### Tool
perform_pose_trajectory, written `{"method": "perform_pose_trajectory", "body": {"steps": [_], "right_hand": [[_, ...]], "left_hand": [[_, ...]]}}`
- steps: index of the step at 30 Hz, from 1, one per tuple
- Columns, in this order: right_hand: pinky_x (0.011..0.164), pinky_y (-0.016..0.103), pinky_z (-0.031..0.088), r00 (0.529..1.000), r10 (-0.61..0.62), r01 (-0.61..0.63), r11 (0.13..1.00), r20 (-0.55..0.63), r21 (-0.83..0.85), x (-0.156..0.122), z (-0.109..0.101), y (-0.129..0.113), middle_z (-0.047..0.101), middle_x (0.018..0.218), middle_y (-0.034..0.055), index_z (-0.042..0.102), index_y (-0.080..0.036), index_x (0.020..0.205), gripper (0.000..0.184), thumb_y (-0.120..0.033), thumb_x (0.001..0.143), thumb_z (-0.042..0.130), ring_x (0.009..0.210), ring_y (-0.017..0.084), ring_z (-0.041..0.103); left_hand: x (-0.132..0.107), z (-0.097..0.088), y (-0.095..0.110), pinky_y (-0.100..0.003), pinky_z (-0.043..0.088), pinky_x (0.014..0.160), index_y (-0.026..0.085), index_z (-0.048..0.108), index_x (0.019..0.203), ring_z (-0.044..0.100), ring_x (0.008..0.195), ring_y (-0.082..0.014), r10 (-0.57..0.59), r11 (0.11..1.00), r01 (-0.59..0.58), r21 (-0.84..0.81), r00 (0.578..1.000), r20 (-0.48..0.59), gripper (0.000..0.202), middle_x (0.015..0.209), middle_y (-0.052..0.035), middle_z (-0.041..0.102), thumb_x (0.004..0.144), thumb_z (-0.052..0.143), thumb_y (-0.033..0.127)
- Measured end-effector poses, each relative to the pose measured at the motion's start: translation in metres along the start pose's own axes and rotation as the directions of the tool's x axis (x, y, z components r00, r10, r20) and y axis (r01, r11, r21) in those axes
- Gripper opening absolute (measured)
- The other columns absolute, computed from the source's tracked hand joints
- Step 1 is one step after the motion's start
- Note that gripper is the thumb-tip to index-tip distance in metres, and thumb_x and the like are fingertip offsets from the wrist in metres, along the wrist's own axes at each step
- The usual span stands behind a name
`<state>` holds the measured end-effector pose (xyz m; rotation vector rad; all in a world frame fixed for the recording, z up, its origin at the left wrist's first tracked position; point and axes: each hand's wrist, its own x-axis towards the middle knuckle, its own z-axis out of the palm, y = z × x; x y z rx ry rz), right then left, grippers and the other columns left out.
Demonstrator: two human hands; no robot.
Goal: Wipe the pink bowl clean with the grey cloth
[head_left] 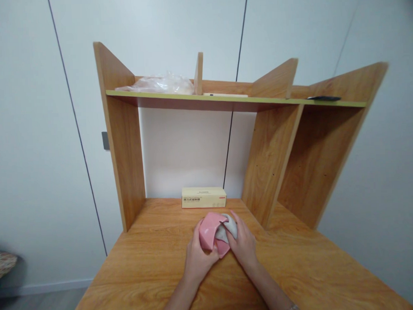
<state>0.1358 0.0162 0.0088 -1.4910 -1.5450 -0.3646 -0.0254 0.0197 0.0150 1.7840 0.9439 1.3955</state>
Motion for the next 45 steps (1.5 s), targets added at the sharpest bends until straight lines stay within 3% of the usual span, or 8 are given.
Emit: {"method": "perform_pose_trajectory", "body": {"steps": [14, 16, 21, 25, 30, 35, 41, 45], "right_hand": [[0.072, 0.033, 0.048, 0.963, -0.267, 0.268, 0.963, 0.027, -0.035, -0.003, -0.001, -0.004, 0.061, 0.100, 0.0086, 0.038, -0.020, 0.127, 0.045, -0.026, 0.082, 0.040, 0.083, 0.020, 0.059], [0.072, 0.035, 0.048, 0.978, -0.205, 0.207, 0.978, 0.035, -0.039, 0.000, -0.001, -0.005, 0.060, 0.101, 0.0100, 0.036, -0.018, 0.128, 0.048, -0.029, 0.081, 0.042, 0.086, 0.022, 0.059], [0.068, 0.036, 0.048, 0.975, 0.209, -0.211, 0.977, 0.081, 0.024, 0.005, 0.007, 0.002, 0.060, 0.103, 0.0099, 0.026, -0.017, 0.133, 0.068, -0.039, 0.074, 0.052, 0.087, 0.025, 0.060], [0.065, 0.030, 0.048, 0.956, 0.268, -0.290, 0.929, 0.123, 0.231, 0.002, 0.016, 0.008, 0.064, 0.092, 0.0052, 0.033, -0.018, 0.129, 0.060, -0.035, 0.074, 0.051, 0.077, 0.020, 0.062], [0.072, 0.033, 0.045, 0.996, 0.085, -0.087, 0.996, 0.038, 0.036, 0.000, 0.008, 0.002, 0.061, 0.106, 0.0080, 0.036, -0.020, 0.129, 0.054, -0.026, 0.077, 0.047, 0.088, 0.022, 0.059], [0.072, 0.038, 0.043, 0.976, -0.183, 0.197, 0.973, 0.115, -0.120, 0.003, -0.005, -0.002, 0.064, 0.096, 0.0110, 0.043, -0.016, 0.126, 0.049, -0.024, 0.077, 0.046, 0.082, 0.024, 0.058], [0.082, 0.031, 0.045, 0.964, 0.081, -0.099, 0.993, 0.254, 0.057, 0.003, -0.005, 0.003, 0.059, 0.115, 0.0056, 0.047, -0.022, 0.122, 0.048, -0.025, 0.074, 0.047, 0.099, 0.020, 0.058], [0.075, 0.030, 0.048, 0.955, 0.188, -0.224, 0.964, 0.229, 0.145, -0.002, 0.001, 0.006, 0.064, 0.106, 0.0063, 0.046, -0.021, 0.123, 0.047, -0.027, 0.076, 0.043, 0.090, 0.021, 0.062]], "left_hand": [[0.002, -0.003, 0.004, -0.033, 0.040, 0.092, 0.011, 0.042, 0.123, 0.053, 0.105, -0.0248, -0.054, 0.998, 0.054, 0.034, 0.999, -0.010, 0.064, 0.118, -0.0118, 0.056, 0.060, 0.055, 0.013], [0.002, -0.003, 0.003, -0.032, 0.040, 0.091, 0.012, 0.042, 0.123, 0.053, 0.105, -0.0241, -0.057, 0.998, 0.058, 0.039, 0.998, -0.017, 0.064, 0.118, -0.0110, 0.056, 0.061, 0.055, 0.013], [0.000, -0.004, 0.001, -0.031, 0.041, 0.091, 0.014, 0.039, 0.127, 0.053, 0.106, -0.0233, -0.041, 0.997, 0.040, 0.060, 0.999, 0.012, 0.068, 0.120, -0.0093, 0.055, 0.061, 0.055, 0.013], [-0.001, -0.003, 0.001, -0.030, 0.041, 0.089, 0.018, 0.040, 0.128, 0.054, 0.104, -0.0231, -0.042, 0.996, 0.038, 0.079, 0.998, 0.042, 0.068, 0.119, -0.0071, 0.056, 0.062, 0.055, 0.014], [-0.002, -0.001, 0.000, -0.029, 0.043, 0.085, 0.016, 0.037, 0.129, 0.056, 0.099, -0.0235, -0.113, 0.987, 0.103, 0.123, 0.991, 0.070, 0.068, 0.117, -0.0079, 0.057, 0.063, 0.054, 0.017], [-0.003, -0.002, -0.001, -0.031, 0.042, 0.085, 0.019, 0.036, 0.130, 0.057, 0.098, -0.0249, -0.114, 0.975, 0.088, 0.204, 0.987, 0.117, 0.071, 0.115, -0.0063, 0.059, 0.062, 0.055, 0.020], [-0.002, -0.006, 0.001, -0.034, 0.041, 0.087, 0.024, 0.039, 0.129, 0.056, 0.099, -0.0272, -0.083, 0.966, 0.043, 0.253, 0.985, 0.149, 0.069, 0.116, -0.0058, 0.058, 0.064, 0.060, 0.027], [-0.002, -0.001, -0.008, -0.032, 0.041, 0.088, 0.019, 0.028, 0.133, 0.053, 0.105, -0.0242, -0.144, 0.986, 0.139, 0.087, 0.988, 0.054, 0.070, 0.122, -0.0086, 0.053, 0.072, 0.058, 0.034]]}}
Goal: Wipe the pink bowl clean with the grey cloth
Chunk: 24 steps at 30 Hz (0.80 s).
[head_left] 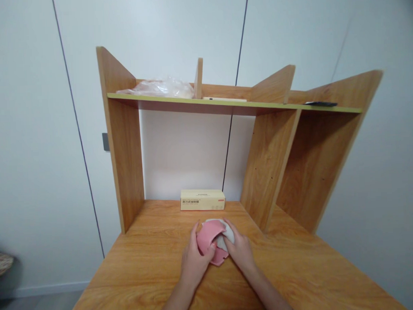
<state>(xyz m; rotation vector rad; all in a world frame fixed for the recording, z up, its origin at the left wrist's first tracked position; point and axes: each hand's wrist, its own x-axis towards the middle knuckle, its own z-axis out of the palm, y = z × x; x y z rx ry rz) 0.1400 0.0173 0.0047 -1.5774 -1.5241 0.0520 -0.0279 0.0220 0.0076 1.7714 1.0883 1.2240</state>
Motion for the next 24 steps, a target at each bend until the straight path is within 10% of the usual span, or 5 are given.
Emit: {"method": "perform_pose_trajectory", "body": {"steps": [6, 10, 17, 24], "right_hand": [[0.068, 0.028, 0.049, 0.992, 0.099, -0.081, 0.974, -0.076, 0.209, 0.001, 0.009, 0.000, 0.067, 0.094, 0.0069, 0.040, -0.016, 0.127, 0.051, -0.035, 0.080, 0.041, 0.081, 0.019, 0.063], [0.067, 0.033, 0.047, 0.986, 0.094, -0.098, 0.995, -0.137, -0.020, 0.001, 0.007, -0.007, 0.065, 0.098, 0.0083, 0.038, -0.018, 0.128, 0.052, -0.039, 0.081, 0.041, 0.081, 0.022, 0.062], [0.066, 0.032, 0.041, 0.896, -0.410, 0.306, 0.848, -0.171, -0.433, -0.001, -0.005, -0.001, 0.063, 0.084, 0.0085, 0.044, -0.018, 0.122, 0.042, -0.036, 0.085, 0.041, 0.069, 0.020, 0.055], [0.069, 0.035, 0.043, 0.957, -0.262, 0.189, 0.891, -0.126, -0.414, 0.003, -0.006, 0.001, 0.062, 0.091, 0.0087, 0.028, -0.017, 0.132, 0.061, -0.035, 0.078, 0.050, 0.078, 0.024, 0.058]], "left_hand": [[0.000, 0.017, -0.008, -0.028, 0.040, 0.090, 0.015, 0.029, 0.129, 0.050, 0.108, -0.0220, 0.040, 0.952, -0.022, -0.304, 0.998, 0.056, 0.078, 0.121, -0.0129, 0.052, 0.065, 0.069, 0.029], [0.001, 0.021, -0.007, -0.028, 0.045, 0.083, 0.016, 0.035, 0.124, 0.057, 0.098, -0.0206, -0.020, 0.939, 0.017, -0.343, 1.000, -0.006, 0.067, 0.112, -0.0107, 0.057, 0.066, 0.067, 0.026], [0.002, 0.012, 0.001, -0.030, 0.047, 0.078, 0.014, 0.042, 0.120, 0.059, 0.092, -0.0233, -0.023, 0.981, 0.014, -0.191, 0.999, -0.045, 0.063, 0.102, -0.0087, 0.063, 0.060, 0.062, 0.016], [-0.001, 0.008, 0.004, -0.029, 0.044, 0.080, 0.019, 0.042, 0.125, 0.059, 0.094, -0.0246, -0.032, 0.999, 0.031, 0.023, 0.999, 0.025, 0.064, 0.106, -0.0064, 0.063, 0.062, 0.057, 0.014]]}}
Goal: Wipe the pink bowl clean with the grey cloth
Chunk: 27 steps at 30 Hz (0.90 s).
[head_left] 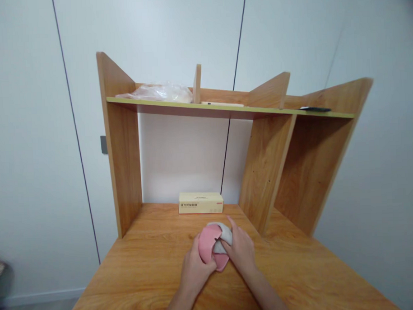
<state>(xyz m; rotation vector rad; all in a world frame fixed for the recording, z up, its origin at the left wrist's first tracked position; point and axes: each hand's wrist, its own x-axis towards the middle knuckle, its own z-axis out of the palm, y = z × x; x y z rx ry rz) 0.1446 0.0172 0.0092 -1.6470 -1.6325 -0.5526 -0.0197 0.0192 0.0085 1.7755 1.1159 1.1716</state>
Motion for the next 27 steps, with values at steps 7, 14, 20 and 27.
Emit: {"method": "perform_pose_trajectory", "body": {"steps": [7, 14, 20, 27], "right_hand": [[0.070, 0.032, 0.047, 0.976, 0.165, -0.202, 0.928, 0.142, 0.313, -0.004, 0.002, 0.001, 0.061, 0.108, 0.0073, 0.027, -0.022, 0.133, 0.057, -0.028, 0.078, 0.042, 0.086, 0.022, 0.062], [0.069, 0.033, 0.049, 0.914, 0.378, -0.401, 0.779, 0.149, 0.482, -0.005, 0.013, -0.002, 0.064, 0.099, 0.0105, 0.035, -0.016, 0.130, 0.055, -0.042, 0.082, 0.038, 0.084, 0.022, 0.063], [0.067, 0.032, 0.048, 0.920, 0.369, -0.388, 0.817, 0.130, 0.426, -0.001, 0.001, -0.008, 0.064, 0.100, 0.0091, 0.039, -0.018, 0.126, 0.054, -0.044, 0.080, 0.043, 0.084, 0.023, 0.063], [0.065, 0.032, 0.046, 0.930, 0.304, -0.354, 0.893, 0.206, 0.277, -0.002, -0.002, -0.012, 0.065, 0.095, 0.0054, 0.045, -0.023, 0.113, 0.041, -0.049, 0.083, 0.038, 0.082, 0.023, 0.063]], "left_hand": [[-0.003, -0.004, 0.004, -0.030, 0.038, 0.090, 0.019, 0.033, 0.130, 0.051, 0.109, -0.0237, 0.006, 0.999, -0.005, -0.054, 1.000, 0.018, 0.066, 0.123, -0.0092, 0.052, 0.069, 0.059, 0.025], [-0.002, 0.002, 0.000, -0.030, 0.040, 0.090, 0.014, 0.032, 0.124, 0.049, 0.110, -0.0232, 0.127, 0.944, -0.103, -0.314, 0.990, 0.056, 0.071, 0.122, -0.0144, 0.050, 0.065, 0.069, 0.030], [0.004, 0.011, -0.009, -0.020, 0.047, 0.045, 0.017, 0.043, 0.093, 0.058, 0.050, -0.0122, -0.063, 0.905, 0.059, -0.421, 0.998, 0.005, 0.045, 0.063, 0.0032, 0.058, 0.062, 0.071, 0.034], [0.019, 0.003, -0.020, -0.024, 0.049, 0.039, 0.016, 0.044, 0.079, 0.054, 0.034, -0.0127, -0.438, 0.689, 0.319, -0.651, 0.898, -0.023, 0.046, 0.044, 0.0044, 0.054, 0.060, 0.069, 0.050]]}}
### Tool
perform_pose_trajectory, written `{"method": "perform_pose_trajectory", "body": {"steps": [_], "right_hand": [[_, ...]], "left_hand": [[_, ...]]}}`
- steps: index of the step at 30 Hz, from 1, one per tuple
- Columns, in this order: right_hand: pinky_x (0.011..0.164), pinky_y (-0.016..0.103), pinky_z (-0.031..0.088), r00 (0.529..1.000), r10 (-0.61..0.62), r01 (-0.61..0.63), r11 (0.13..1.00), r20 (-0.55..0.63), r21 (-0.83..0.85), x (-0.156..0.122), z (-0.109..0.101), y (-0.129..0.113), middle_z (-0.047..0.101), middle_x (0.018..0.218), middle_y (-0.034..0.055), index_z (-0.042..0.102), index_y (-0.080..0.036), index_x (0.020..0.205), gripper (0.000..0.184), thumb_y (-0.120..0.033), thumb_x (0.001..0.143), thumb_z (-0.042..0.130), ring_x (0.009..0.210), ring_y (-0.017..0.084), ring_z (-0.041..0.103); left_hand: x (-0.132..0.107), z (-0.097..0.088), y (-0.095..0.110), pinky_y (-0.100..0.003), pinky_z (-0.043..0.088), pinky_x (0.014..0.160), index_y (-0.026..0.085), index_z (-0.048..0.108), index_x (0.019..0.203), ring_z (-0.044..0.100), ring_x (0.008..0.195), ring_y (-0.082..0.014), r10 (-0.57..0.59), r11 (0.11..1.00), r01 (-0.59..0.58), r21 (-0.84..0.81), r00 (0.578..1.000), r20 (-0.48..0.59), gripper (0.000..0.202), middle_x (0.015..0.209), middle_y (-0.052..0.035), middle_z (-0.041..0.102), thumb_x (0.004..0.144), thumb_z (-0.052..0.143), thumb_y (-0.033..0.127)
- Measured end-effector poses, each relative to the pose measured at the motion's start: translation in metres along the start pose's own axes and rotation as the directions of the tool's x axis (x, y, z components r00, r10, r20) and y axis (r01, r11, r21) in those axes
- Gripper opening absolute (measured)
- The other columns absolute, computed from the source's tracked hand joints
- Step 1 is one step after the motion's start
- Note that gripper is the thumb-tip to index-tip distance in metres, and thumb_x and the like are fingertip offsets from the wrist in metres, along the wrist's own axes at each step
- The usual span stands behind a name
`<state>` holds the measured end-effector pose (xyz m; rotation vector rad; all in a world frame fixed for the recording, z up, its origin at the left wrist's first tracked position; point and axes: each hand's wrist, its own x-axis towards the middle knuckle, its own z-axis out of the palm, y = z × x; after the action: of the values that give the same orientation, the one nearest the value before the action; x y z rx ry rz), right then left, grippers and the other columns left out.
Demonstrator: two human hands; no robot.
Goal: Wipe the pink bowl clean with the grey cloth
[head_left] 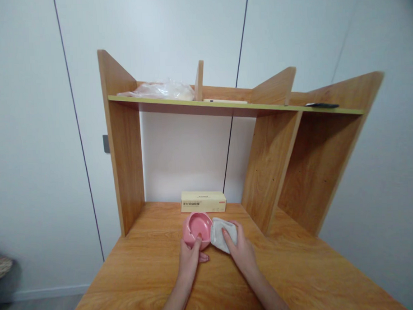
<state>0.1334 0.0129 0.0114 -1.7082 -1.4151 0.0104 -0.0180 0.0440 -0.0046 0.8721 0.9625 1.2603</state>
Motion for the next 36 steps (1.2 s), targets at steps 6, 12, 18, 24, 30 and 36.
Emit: {"method": "perform_pose_trajectory", "body": {"steps": [6, 12, 18, 24, 30, 36], "right_hand": [[0.070, 0.033, 0.046, 0.993, -0.086, 0.087, 0.996, 0.077, -0.009, -0.006, 0.021, 0.005, 0.065, 0.091, 0.0081, 0.050, -0.020, 0.109, 0.039, -0.048, 0.083, 0.039, 0.083, 0.023, 0.061], [0.083, 0.034, 0.043, 0.986, -0.103, 0.135, 0.957, -0.133, 0.257, 0.004, 0.003, -0.002, 0.061, 0.101, 0.0096, 0.053, -0.018, 0.110, 0.040, -0.044, 0.086, 0.033, 0.096, 0.021, 0.055], [0.083, 0.031, 0.046, 0.989, -0.142, 0.100, 0.865, 0.047, 0.491, 0.002, -0.004, -0.010, 0.061, 0.110, 0.0076, 0.051, -0.019, 0.115, 0.041, -0.041, 0.082, 0.042, 0.099, 0.021, 0.056], [0.080, 0.032, 0.047, 0.998, -0.050, 0.026, 0.864, 0.034, 0.503, 0.008, -0.009, -0.009, 0.065, 0.102, 0.0088, 0.059, -0.015, 0.108, 0.039, -0.034, 0.077, 0.043, 0.090, 0.022, 0.060], [0.074, 0.030, 0.047, 0.959, 0.230, -0.143, 0.898, -0.165, 0.416, 0.028, -0.031, 0.018, 0.067, 0.098, 0.0101, 0.062, -0.010, 0.102, 0.047, -0.038, 0.072, 0.039, 0.087, 0.023, 0.061], [0.071, 0.032, 0.045, 0.919, 0.368, -0.341, 0.922, -0.145, 0.183, 0.038, -0.049, 0.061, 0.067, 0.092, 0.0168, 0.065, -0.006, 0.095, 0.052, -0.041, 0.071, 0.037, 0.086, 0.028, 0.061]], "left_hand": [[0.001, -0.008, 0.010, -0.014, 0.035, 0.033, 0.017, 0.050, 0.079, 0.044, 0.031, -0.0061, -0.012, 0.965, -0.010, -0.262, 0.997, -0.082, 0.043, 0.040, 0.0109, 0.041, 0.064, 0.060, 0.056], [-0.006, -0.001, 0.009, -0.014, 0.028, 0.031, 0.017, 0.047, 0.076, 0.038, 0.028, -0.0051, 0.091, 0.974, -0.089, -0.210, 0.996, 0.000, 0.045, 0.038, 0.0111, 0.041, 0.062, 0.060, 0.058], [-0.020, 0.007, 0.007, -0.016, 0.033, 0.034, 0.018, 0.046, 0.081, 0.042, 0.031, -0.0070, 0.179, 0.983, -0.181, -0.010, 0.963, 0.202, 0.042, 0.041, 0.0093, 0.048, 0.063, 0.066, 0.051], [-0.025, 0.009, 0.006, -0.025, 0.048, 0.069, 0.016, 0.044, 0.105, 0.061, 0.082, -0.0180, 0.273, 0.950, -0.310, 0.046, 0.891, 0.364, 0.054, 0.095, -0.0075, 0.062, 0.065, 0.067, 0.044], [-0.013, -0.001, -0.003, -0.035, 0.034, 0.095, 0.013, 0.046, 0.117, 0.046, 0.112, -0.0253, 0.370, 0.790, -0.470, 0.393, 0.878, 0.305, 0.056, 0.120, -0.0133, 0.051, 0.070, 0.061, 0.039], [-0.004, -0.006, -0.017, -0.033, 0.032, 0.096, 0.007, 0.041, 0.122, 0.046, 0.113, -0.0250, 0.292, 0.731, -0.416, 0.541, 0.907, 0.303, 0.063, 0.122, -0.0171, 0.050, 0.071, 0.055, 0.041]]}}
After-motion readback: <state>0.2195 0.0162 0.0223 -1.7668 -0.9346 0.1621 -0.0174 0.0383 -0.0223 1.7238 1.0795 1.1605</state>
